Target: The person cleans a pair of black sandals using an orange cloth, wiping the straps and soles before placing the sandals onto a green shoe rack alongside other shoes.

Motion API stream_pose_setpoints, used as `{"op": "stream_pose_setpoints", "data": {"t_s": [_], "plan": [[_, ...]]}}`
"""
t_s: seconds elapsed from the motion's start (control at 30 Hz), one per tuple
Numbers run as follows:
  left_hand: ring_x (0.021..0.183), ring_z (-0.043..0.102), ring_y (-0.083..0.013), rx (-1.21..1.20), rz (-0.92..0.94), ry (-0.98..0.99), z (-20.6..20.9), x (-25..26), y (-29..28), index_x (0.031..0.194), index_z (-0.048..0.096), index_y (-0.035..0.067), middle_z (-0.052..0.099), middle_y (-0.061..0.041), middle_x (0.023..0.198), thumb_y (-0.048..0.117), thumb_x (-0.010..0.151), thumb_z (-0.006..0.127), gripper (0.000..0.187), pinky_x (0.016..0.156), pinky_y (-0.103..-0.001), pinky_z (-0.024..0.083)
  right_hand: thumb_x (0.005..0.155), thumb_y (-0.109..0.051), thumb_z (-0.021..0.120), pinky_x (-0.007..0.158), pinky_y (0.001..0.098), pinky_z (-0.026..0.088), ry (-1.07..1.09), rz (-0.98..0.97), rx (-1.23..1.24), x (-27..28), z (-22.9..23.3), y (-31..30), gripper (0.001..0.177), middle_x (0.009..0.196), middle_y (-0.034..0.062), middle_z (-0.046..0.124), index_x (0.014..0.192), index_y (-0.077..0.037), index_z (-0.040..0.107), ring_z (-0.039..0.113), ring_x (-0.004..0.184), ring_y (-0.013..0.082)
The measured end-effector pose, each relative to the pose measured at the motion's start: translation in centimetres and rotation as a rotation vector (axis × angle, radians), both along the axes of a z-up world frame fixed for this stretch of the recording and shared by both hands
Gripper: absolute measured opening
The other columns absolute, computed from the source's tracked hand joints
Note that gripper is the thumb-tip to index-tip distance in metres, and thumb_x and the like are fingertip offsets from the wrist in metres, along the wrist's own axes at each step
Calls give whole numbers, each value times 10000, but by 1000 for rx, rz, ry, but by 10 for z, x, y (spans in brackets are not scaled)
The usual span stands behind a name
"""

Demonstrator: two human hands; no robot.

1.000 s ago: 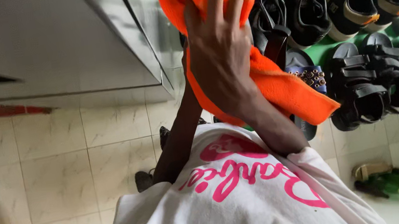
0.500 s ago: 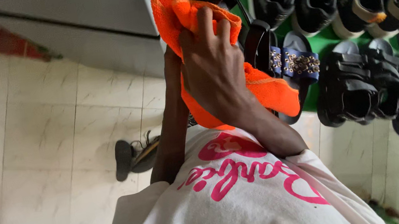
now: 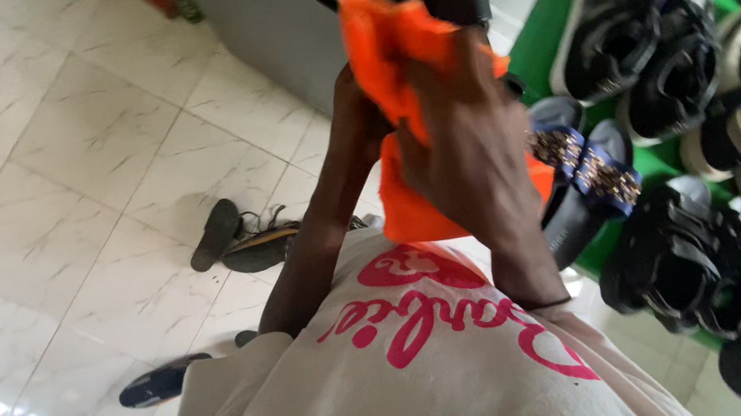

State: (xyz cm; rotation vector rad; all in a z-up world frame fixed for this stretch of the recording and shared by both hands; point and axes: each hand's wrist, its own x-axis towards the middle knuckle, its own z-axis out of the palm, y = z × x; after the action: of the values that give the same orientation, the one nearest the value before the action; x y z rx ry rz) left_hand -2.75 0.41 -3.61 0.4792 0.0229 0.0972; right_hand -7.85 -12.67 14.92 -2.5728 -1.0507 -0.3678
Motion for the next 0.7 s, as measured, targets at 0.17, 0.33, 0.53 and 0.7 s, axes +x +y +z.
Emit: {"op": "stream_pose_setpoints", "data": {"t_s": [0.17, 0.33, 0.53, 0.7], "plan": [[1103, 683, -173, 143, 173, -58, 29, -24, 27, 1448, 508, 49, 683, -73, 1268, 114, 997, 600, 464, 885, -315, 586, 837, -189, 823, 768, 480, 611, -294, -49, 190, -7, 4, 28, 623, 1478, 345, 368, 1415, -59, 631, 624, 1114, 425], [1148, 652, -207, 263, 321, -15, 10, -37, 74, 1399, 567, 2, 664, -96, 1297, 160, 1057, 579, 377, 983, -361, 551, 892, -161, 741, 823, 513, 594, -544, -26, 64, -3, -26, 100, 506, 1495, 303, 357, 1374, -63, 622, 488, 1281, 469], [1167, 617, -162, 552, 607, -111, -1, -81, 91, 1383, 535, 64, 622, -43, 1292, 181, 1124, 521, 285, 1014, -337, 537, 916, -126, 739, 735, 452, 582, -419, 95, 4, -25, -43, 140, 386, 1510, 242, 409, 1266, 24, 680, 513, 1282, 372], [1142, 613, -181, 196, 458, -154, -42, -77, 109, 1397, 522, 49, 606, -59, 1257, 232, 1159, 465, 305, 981, -360, 539, 778, -166, 754, 686, 399, 593, -509, 86, -66, -36, -58, 179, 387, 1401, 184, 460, 1111, 26, 710, 529, 1206, 340]]}}
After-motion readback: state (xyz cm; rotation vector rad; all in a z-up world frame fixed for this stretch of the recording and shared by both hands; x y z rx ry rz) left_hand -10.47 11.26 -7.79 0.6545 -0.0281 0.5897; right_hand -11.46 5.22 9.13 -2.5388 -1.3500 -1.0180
